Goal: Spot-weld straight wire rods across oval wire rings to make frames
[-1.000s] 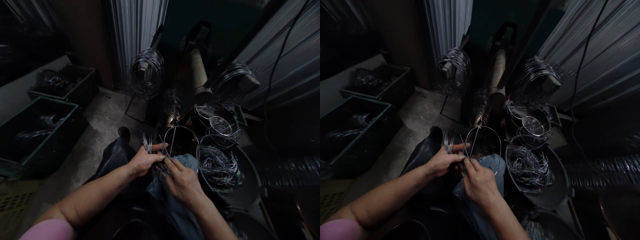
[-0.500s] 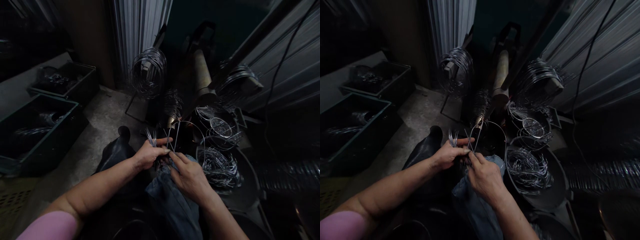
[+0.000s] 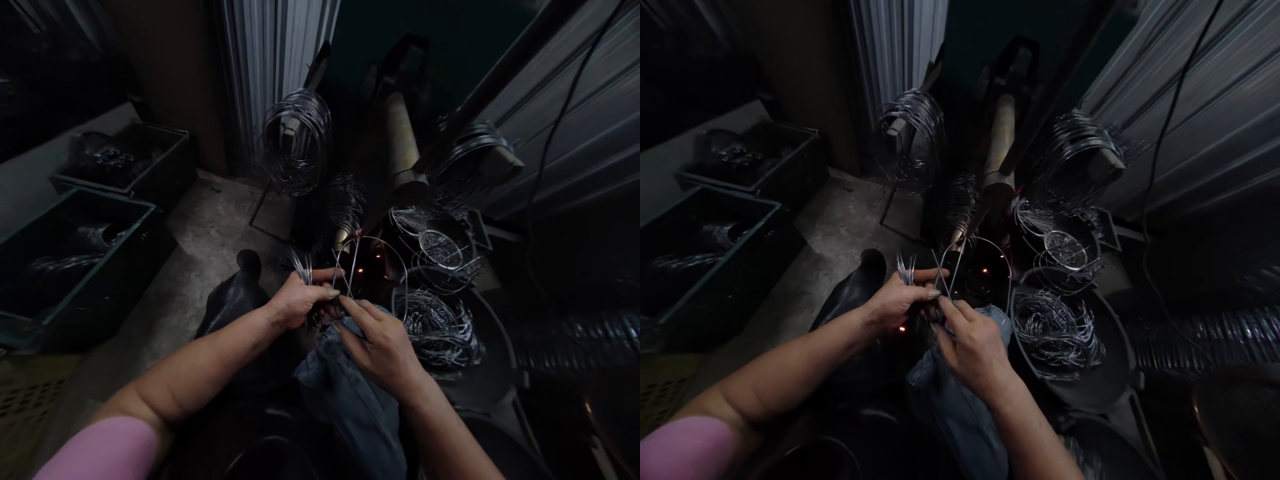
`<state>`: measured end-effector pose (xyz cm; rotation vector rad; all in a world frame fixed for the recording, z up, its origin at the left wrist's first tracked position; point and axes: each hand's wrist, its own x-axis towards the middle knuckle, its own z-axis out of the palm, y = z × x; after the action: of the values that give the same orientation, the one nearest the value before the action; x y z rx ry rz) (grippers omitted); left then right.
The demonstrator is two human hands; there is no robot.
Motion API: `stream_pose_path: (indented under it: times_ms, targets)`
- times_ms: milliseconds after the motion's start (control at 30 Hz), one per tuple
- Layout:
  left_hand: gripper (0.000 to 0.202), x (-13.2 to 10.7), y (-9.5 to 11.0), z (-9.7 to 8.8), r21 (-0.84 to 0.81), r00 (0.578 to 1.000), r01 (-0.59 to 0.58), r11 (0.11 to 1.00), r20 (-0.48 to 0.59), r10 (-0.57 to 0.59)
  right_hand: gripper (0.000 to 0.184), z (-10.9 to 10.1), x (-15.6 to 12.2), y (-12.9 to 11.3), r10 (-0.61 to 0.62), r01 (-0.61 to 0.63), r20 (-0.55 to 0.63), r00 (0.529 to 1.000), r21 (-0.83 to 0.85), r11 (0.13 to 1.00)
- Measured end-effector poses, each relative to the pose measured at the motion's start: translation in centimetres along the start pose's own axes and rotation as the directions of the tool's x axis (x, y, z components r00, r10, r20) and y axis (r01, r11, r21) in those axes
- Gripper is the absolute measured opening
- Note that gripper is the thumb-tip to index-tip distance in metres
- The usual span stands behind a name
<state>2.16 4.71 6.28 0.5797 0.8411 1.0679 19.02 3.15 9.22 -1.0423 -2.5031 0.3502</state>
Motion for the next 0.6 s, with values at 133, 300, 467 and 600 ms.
stream_pose_path:
  times_ms: [133,300,467,600]
  targets:
    - [0.048,-1.4,0.1,-1.4,0.048,0.999,0.007,0.999,-0.035,-0.005,0.074,-1.6,-1.4,-0.5,-0.052,0.056,0.073,0.996,-0.049,0.997]
    - [0.049,-3.9,-0.1,-3.7,0.095,0.994,0.048,0.994,-0.105,-0.038,0.055,-1.6,-2.2,-0.5,-0.088,0.095,0.106,0.990,-0.056,0.994]
    - [0.049,-5.6,-0.3,-4.9,0.125,0.984,0.070,0.990,-0.172,-0.048,0.047,0.2,-2.0,0.0,-0.130,0.145,0.140,0.981,-0.102,0.984]
    - [0.048,-6.0,0.1,-5.1,0.149,0.982,0.071,0.986,-0.185,-0.043,0.050,0.9,-1.5,0.2,-0.138,0.182,0.248,0.959,-0.164,0.970]
